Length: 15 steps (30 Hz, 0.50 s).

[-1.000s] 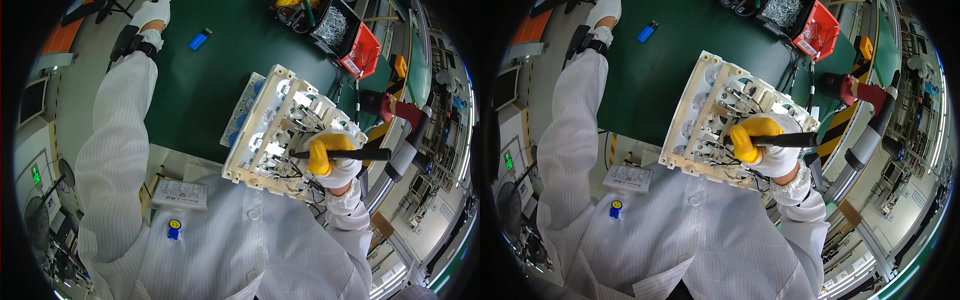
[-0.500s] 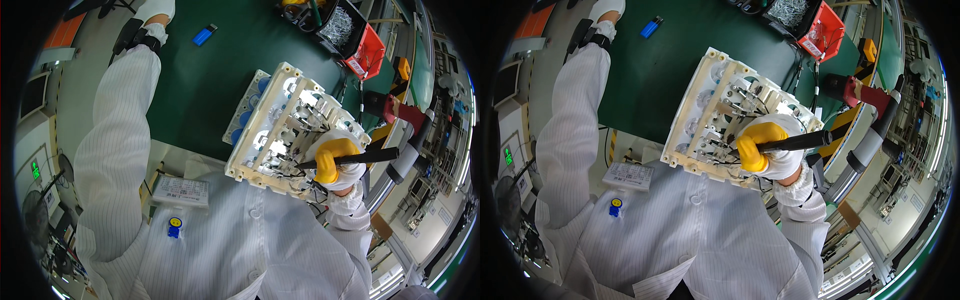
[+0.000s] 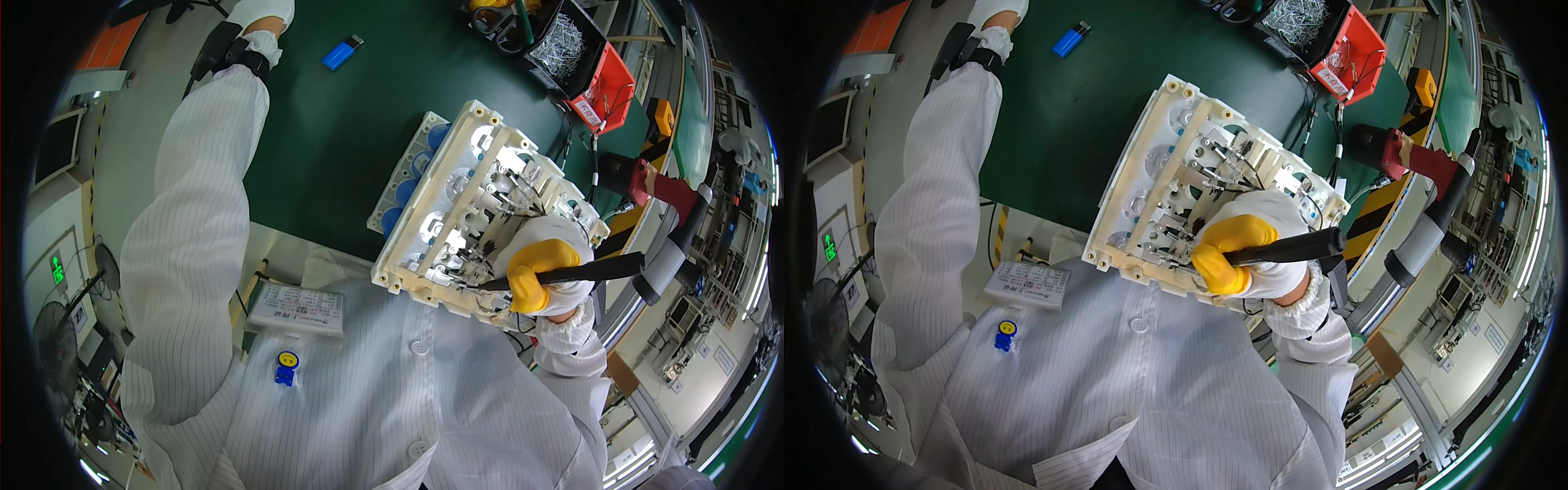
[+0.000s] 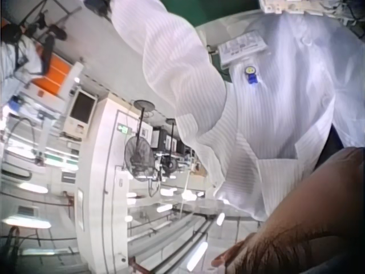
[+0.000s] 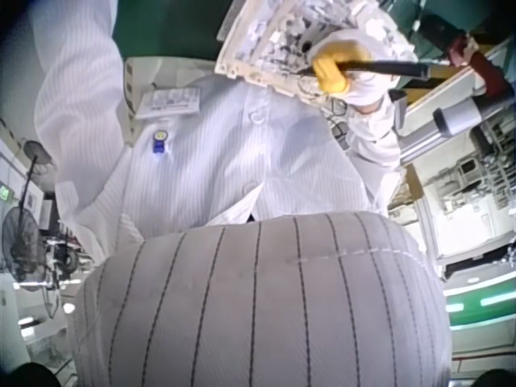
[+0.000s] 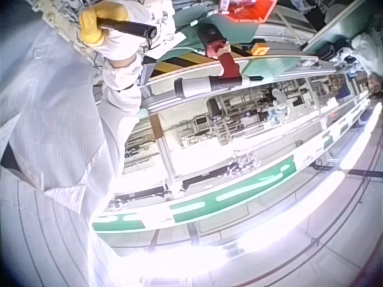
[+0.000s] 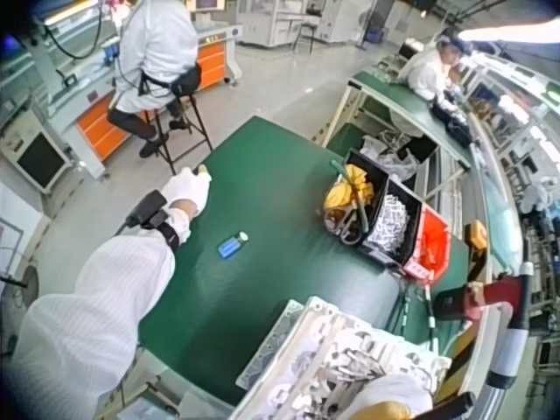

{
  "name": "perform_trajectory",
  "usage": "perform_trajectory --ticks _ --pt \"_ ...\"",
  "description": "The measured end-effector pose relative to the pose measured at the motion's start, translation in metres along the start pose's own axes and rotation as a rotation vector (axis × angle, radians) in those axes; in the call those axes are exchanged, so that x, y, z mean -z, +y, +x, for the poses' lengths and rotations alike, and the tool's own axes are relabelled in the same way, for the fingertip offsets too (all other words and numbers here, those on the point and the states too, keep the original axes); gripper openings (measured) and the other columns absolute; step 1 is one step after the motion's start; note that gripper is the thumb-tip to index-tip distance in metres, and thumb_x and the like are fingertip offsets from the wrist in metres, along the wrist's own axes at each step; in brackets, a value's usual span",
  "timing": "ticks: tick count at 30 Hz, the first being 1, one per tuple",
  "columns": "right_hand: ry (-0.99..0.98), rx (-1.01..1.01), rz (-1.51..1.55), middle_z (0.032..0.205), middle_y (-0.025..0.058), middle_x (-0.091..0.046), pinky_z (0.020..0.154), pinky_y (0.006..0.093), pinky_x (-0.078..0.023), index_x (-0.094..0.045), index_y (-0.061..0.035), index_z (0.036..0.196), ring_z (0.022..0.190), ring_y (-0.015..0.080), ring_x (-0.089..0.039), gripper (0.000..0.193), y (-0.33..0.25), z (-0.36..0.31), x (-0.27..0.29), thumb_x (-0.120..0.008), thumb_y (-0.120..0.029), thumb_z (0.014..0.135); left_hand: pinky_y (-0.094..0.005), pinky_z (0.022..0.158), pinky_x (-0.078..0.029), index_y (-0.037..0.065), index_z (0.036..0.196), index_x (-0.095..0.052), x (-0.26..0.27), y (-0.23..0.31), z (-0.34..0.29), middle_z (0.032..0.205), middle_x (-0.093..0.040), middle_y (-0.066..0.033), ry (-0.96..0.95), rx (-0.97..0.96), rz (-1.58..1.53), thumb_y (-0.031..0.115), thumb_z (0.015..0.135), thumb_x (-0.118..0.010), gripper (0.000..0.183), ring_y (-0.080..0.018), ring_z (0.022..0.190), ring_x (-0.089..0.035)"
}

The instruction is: Assemble and solder components on an electronic lighting panel.

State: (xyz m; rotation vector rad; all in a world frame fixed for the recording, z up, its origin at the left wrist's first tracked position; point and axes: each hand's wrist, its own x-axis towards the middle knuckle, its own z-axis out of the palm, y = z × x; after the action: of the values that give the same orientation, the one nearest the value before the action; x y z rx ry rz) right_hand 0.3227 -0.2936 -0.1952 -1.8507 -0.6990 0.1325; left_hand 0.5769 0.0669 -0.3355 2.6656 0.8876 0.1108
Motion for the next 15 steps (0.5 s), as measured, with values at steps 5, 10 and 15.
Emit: perform_trajectory --ticks 5,10,15 --pt "-0.009 -0.036 -0.111 0.073 0.003 -0.066 0.056 0.0316 -0.049 -0.069 -0.0114 0.079 0.059 0.0232 -0.064 0.023 -0.001 -0.003 -0.004 -0.085 -0.021 0.068 -0.0499 0.091 -0.05 0.005 0.113 -0.066 0.007 0.003 -0.005 0.112 -0.067 -0.0261 -0.007 0.013 -0.001 0.052 0.095 -0.041 0.056 -0.0422 0.107 -0.064" --pt "0.057 0.046 -0.09 0.071 0.0021 -0.065 0.054 0.0306 -0.048 -0.068 -0.0127 0.079 0.056 0.0227 -0.062 0.022 -0.001 0.003 -0.006 -0.085 -0.022 0.067 -0.0501 0.091 -0.05 0.005 0.114 -0.066 0.006 0.003 -0.003 0.111 -0.067 -0.0261 -0.001 0.016 -0.001 0.051 0.095 -0.042 0.056 -0.0425 0.107 -0.064" --pt "-0.162 0.039 -0.08 0.069 0.0007 -0.064 0.052 0.0307 -0.048 -0.067 -0.0139 0.077 0.055 0.0219 -0.062 0.024 -0.005 0.014 -0.004 -0.086 -0.022 0.064 -0.0504 0.091 -0.05 0.005 0.114 -0.066 0.004 0.002 -0.002 0.112 -0.067 -0.026 0.015 0.017 -0.013 0.051 0.095 -0.041 0.056 -0.0428 0.107 -0.064"
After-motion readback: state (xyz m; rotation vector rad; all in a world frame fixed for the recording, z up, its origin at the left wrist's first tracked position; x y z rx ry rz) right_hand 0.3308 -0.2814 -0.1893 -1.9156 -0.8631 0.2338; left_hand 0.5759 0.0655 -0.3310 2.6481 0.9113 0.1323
